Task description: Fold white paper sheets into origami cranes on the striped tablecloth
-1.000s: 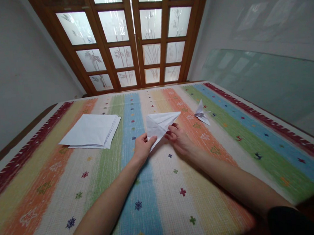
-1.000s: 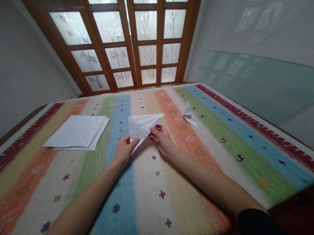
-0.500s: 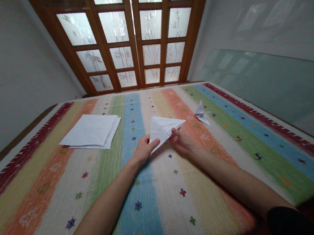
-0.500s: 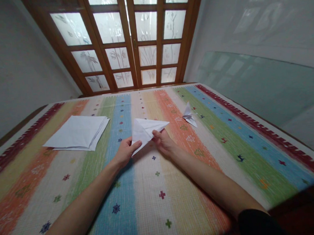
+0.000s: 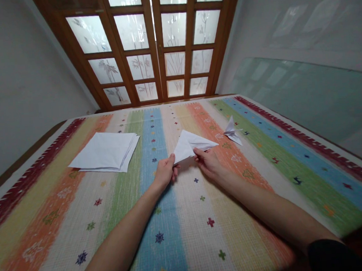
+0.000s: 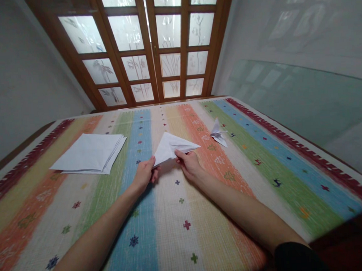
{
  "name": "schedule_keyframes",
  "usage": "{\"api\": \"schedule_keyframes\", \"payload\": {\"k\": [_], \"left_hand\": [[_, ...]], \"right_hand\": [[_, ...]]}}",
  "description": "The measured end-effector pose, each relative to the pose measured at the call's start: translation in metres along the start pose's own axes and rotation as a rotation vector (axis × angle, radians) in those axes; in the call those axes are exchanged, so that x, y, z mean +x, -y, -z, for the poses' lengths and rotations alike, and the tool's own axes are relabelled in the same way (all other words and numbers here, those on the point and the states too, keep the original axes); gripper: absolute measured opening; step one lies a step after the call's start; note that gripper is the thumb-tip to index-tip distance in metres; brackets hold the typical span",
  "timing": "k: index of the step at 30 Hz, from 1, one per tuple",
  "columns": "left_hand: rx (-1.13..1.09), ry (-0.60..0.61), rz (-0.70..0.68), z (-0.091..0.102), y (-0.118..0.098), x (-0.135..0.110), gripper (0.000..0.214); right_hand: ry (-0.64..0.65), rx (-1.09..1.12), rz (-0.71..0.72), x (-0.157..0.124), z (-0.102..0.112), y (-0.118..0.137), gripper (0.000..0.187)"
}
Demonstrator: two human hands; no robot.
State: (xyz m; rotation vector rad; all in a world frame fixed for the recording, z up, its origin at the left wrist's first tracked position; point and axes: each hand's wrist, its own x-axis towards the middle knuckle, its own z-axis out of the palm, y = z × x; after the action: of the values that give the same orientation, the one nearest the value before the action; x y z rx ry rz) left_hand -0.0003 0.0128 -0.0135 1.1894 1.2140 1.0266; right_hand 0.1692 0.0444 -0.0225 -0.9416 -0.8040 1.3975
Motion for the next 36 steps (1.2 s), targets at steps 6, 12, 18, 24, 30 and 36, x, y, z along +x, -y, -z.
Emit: {"api": "schedule_keyframes", "payload": {"k": [6,12,18,24,30,36], "left_hand": [[0.134,-0.127,-0.063,0.000,-0.002,0.001,0.049],[0.196,-0.211,-0.112,0.000,-0.001,0.000,0.042],[0.169,-0.183,-0.098,-0.002,-0.002,-0.005,0.046],[-0.007,-0.170,-0.170,0.003,-0.006,0.000,0.061],[-0.039,-0.290,-0.193,0.008,-0.001,0.009,0.057],[0.115,-0.394,-0.227,0.009,-0.001,0.007,0.045]], "right_hand": [[-0.029,0.059,-0.016,0.000,-0.001,-0.004,0.031],[-0.055,0.088,-0.036,-0.008,-0.008,-0.001,0.031],[-0.078,0.036,-0.062,-0.013,-0.013,0.003,0.032],[0.024,-0.031,-0.141,-0.012,-0.010,0.008,0.029],[0.313,-0.200,-0.323,-0.019,-0.009,0.001,0.018],[0.332,-0.224,-0.302,-0.025,-0.012,0.000,0.021]]}}
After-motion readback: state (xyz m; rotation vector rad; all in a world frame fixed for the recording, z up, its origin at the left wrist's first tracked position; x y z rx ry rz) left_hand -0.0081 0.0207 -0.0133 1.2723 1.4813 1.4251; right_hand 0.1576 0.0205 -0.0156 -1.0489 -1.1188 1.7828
